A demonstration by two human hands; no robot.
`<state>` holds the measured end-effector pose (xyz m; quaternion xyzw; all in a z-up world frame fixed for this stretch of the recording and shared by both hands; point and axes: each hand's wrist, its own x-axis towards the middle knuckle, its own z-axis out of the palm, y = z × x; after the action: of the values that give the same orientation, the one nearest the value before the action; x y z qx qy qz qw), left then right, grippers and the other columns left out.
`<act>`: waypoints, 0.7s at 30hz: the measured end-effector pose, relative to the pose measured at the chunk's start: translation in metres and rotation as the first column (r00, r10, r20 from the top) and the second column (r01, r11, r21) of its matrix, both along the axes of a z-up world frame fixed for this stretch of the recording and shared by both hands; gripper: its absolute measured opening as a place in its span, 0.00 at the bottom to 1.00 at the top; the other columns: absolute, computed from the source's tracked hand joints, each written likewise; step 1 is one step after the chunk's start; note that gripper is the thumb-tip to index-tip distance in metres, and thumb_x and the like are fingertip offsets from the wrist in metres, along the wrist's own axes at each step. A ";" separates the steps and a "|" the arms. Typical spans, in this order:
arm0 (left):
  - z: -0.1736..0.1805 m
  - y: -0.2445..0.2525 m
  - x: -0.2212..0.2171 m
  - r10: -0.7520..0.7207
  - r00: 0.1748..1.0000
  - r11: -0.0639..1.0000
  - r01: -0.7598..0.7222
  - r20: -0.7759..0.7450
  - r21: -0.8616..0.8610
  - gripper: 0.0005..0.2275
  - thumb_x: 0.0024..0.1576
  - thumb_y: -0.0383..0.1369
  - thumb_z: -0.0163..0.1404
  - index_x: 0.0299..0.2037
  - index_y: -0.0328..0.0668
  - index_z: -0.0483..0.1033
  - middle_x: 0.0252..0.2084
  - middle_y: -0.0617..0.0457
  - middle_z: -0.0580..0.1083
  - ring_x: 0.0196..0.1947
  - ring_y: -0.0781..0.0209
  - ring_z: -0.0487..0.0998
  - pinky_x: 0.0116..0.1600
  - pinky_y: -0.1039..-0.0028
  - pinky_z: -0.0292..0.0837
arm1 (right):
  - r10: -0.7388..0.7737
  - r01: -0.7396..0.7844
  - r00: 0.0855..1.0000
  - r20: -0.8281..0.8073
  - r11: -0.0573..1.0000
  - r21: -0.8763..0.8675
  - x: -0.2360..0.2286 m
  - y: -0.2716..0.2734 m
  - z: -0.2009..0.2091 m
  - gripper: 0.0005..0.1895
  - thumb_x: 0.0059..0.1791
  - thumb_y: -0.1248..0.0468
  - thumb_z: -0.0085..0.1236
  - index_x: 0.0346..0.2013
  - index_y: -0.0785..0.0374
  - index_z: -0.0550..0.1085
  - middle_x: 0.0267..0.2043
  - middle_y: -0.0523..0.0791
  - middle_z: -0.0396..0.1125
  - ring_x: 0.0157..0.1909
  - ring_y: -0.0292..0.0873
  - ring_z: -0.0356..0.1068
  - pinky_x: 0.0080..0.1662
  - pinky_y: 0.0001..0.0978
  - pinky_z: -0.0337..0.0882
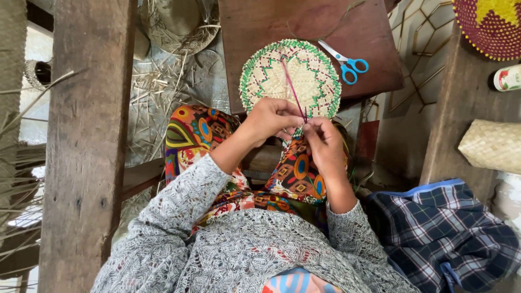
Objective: The person sews decorative thread patterns onto a circular straw disk using a needle, pulling thread through the material and cutting it with scissors.
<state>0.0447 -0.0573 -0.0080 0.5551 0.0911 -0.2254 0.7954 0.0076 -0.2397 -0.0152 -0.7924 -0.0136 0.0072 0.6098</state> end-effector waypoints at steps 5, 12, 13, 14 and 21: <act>-0.020 -0.001 0.017 0.147 0.989 0.989 -0.147 -0.024 -0.002 0.09 0.52 0.24 0.59 0.40 0.26 0.78 0.27 0.42 0.77 0.20 0.61 0.80 0.26 0.72 0.86 | 0.053 -0.054 0.997 -0.059 0.998 -0.015 -0.006 0.001 0.003 0.03 0.54 0.68 0.59 0.36 0.63 0.77 0.21 0.48 0.67 0.19 0.40 0.67 0.25 0.32 0.67; 0.005 0.035 0.018 0.024 0.992 0.929 -0.067 0.121 0.364 0.10 0.57 0.37 0.57 0.31 0.37 0.79 0.17 0.49 0.75 0.10 0.65 0.77 0.14 0.78 0.78 | 0.021 0.025 0.986 -0.164 0.961 0.276 -0.023 0.011 -0.021 0.10 0.59 0.63 0.46 0.34 0.62 0.68 0.19 0.44 0.56 0.21 0.35 0.55 0.27 0.27 0.57; 0.014 0.040 0.009 0.019 0.993 0.928 -0.061 0.117 0.366 0.10 0.57 0.37 0.57 0.31 0.37 0.79 0.17 0.49 0.75 0.10 0.65 0.77 0.14 0.78 0.78 | 0.017 0.031 0.986 -0.168 0.960 0.278 -0.026 0.012 -0.026 0.10 0.59 0.63 0.46 0.34 0.62 0.68 0.19 0.44 0.56 0.21 0.35 0.55 0.27 0.27 0.57; 0.024 0.044 0.002 -0.120 0.981 0.887 0.035 0.155 0.460 0.07 0.55 0.35 0.57 0.31 0.39 0.80 0.18 0.49 0.75 0.11 0.65 0.76 0.16 0.77 0.76 | 0.006 0.052 0.981 -0.192 0.954 0.297 -0.028 0.012 -0.031 0.09 0.60 0.63 0.45 0.37 0.61 0.68 0.19 0.42 0.56 0.21 0.35 0.56 0.26 0.27 0.58; 0.057 0.011 -0.027 -0.456 0.776 0.827 0.189 0.435 0.530 0.09 0.59 0.35 0.57 0.47 0.44 0.82 0.28 0.44 0.81 0.29 0.50 0.84 0.43 0.61 0.80 | -0.009 0.076 0.973 -0.230 0.955 0.285 -0.040 0.037 -0.022 0.11 0.61 0.66 0.37 0.51 0.64 0.69 0.20 0.45 0.62 0.20 0.36 0.62 0.26 0.23 0.61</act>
<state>0.0172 -0.0459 0.0495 0.7740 -0.1879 -0.1671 0.5811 -0.0320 -0.2028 -0.0367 -0.6877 0.0721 0.0818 0.7177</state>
